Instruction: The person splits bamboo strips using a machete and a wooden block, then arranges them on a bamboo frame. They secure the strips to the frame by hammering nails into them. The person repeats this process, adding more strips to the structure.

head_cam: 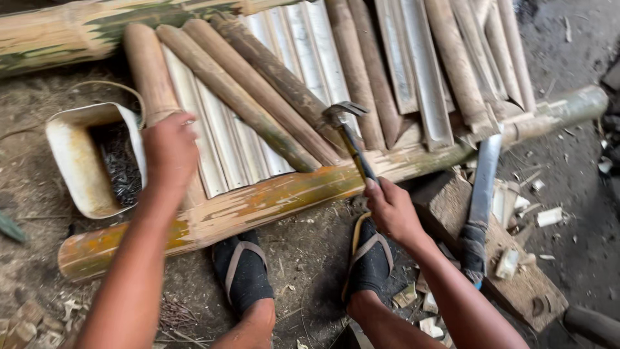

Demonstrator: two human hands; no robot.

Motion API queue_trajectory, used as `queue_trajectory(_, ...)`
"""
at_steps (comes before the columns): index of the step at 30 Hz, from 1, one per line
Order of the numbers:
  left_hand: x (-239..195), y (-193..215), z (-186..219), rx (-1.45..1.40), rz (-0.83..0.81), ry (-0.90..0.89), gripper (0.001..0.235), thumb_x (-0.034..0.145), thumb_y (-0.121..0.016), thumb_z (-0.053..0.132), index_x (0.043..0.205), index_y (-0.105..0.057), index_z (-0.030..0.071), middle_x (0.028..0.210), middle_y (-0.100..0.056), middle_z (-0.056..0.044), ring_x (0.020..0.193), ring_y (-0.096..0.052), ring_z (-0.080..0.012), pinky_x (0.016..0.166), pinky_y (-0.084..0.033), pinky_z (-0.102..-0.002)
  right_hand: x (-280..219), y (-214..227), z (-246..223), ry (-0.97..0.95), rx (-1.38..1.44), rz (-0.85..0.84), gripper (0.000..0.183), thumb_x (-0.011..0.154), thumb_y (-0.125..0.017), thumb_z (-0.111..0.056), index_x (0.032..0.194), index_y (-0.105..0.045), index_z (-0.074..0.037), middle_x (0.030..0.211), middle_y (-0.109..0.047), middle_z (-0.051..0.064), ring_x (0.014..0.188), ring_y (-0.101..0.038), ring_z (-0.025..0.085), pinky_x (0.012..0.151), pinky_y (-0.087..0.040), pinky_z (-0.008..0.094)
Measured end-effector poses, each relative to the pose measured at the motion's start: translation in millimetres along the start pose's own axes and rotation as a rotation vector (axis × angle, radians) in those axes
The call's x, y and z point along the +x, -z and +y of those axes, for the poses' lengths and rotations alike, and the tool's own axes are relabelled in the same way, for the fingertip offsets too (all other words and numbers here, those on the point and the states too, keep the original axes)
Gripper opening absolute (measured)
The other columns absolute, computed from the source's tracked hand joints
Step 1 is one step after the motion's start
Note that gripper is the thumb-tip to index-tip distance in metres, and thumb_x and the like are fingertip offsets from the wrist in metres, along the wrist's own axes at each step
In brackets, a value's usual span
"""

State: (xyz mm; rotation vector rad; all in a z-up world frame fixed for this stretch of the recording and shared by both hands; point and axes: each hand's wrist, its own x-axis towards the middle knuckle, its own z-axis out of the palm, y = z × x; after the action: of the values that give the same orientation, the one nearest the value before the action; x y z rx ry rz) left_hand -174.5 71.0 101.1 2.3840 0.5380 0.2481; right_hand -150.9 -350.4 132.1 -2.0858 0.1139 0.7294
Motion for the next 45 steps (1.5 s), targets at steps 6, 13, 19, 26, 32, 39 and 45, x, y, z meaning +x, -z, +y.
queue_trajectory(6, 6, -118, 111, -0.339, -0.398, -0.082, 0.024, 0.09, -0.067, 0.01, 0.112, -0.076, 0.011, 0.089, -0.077, -0.016, 0.079, -0.079, -0.0231, 0.077, -0.062, -0.035, -29, 33, 35, 0.045, -0.42, 0.132, 0.045, 0.105, -0.045, -0.042, 0.09, -0.053, 0.0, 0.062, -0.059, 0.027, 0.059, -0.059, 0.046, 0.059, -0.046, 0.053)
queue_trajectory(13, 19, -197, 139, -0.414, -0.352, -0.423, 0.014, 0.085, -0.082, 0.012, 0.098, -0.083, 0.018, 0.1, -0.078, -0.006, 0.094, -0.071, -0.0211, 0.083, -0.057, -0.036, -18, 44, 37, 0.101, -0.37, 0.103, 0.043, 0.104, -0.045, -0.04, 0.093, -0.052, 0.0, 0.064, -0.058, 0.026, 0.062, -0.06, 0.048, 0.059, -0.046, 0.054)
queue_trajectory(19, 10, -216, 135, -0.313, -0.663, -0.083, 0.009, 0.083, -0.085, 0.025, 0.092, -0.082, 0.025, 0.094, -0.067, -0.002, 0.092, -0.061, -0.0166, 0.085, -0.054, -0.033, -32, 50, 38, -0.06, -0.38, 0.105, 0.041, 0.102, -0.046, -0.041, 0.091, -0.053, -0.001, 0.059, -0.058, 0.023, 0.053, -0.058, 0.04, 0.056, -0.045, 0.051)
queue_trajectory(26, -7, -217, 144, -0.206, -0.48, -0.483, 0.013, 0.073, -0.09, 0.034, 0.083, -0.083, 0.029, 0.098, -0.07, 0.012, 0.097, -0.05, -0.0163, 0.093, -0.033, -0.037, -41, 66, 35, 0.015, -0.272, 0.112, 0.047, 0.103, -0.046, -0.045, 0.088, -0.056, -0.001, 0.056, -0.057, 0.015, 0.049, -0.058, 0.027, 0.051, -0.045, 0.043)
queue_trajectory(32, -5, -214, 144, -0.213, -0.518, -0.457, 0.019, 0.068, -0.093, 0.037, 0.076, -0.082, 0.024, 0.092, -0.068, 0.009, 0.098, -0.05, -0.019, 0.09, -0.033, -0.038, -52, 68, 15, 0.011, -0.278, 0.095, 0.044, 0.102, -0.046, -0.044, 0.088, -0.056, -0.002, 0.054, -0.057, 0.014, 0.046, -0.058, 0.028, 0.048, -0.045, 0.043)
queue_trajectory(39, -4, -216, 142, -0.165, -0.514, -0.462, 0.013, 0.07, -0.089, 0.031, 0.081, -0.083, 0.027, 0.09, -0.067, 0.008, 0.098, -0.05, -0.0192, 0.09, -0.033, -0.037, -47, 76, -15, -0.158, -0.44, 0.018, 0.037, 0.102, -0.046, -0.039, 0.093, -0.055, -0.004, 0.052, -0.057, 0.016, 0.044, -0.057, 0.033, 0.047, -0.044, 0.048)
queue_trajectory(45, -3, -212, 146, -0.193, -0.582, -0.38, 0.013, 0.071, -0.09, 0.034, 0.079, -0.084, 0.027, 0.08, -0.061, 0.005, 0.096, -0.049, -0.0199, 0.091, -0.033, -0.036, -53, 79, -17, 0.026, -0.438, 0.053, 0.038, 0.101, -0.045, -0.038, 0.092, -0.051, -0.002, 0.05, -0.054, 0.015, 0.041, -0.055, 0.032, 0.044, -0.043, 0.047)
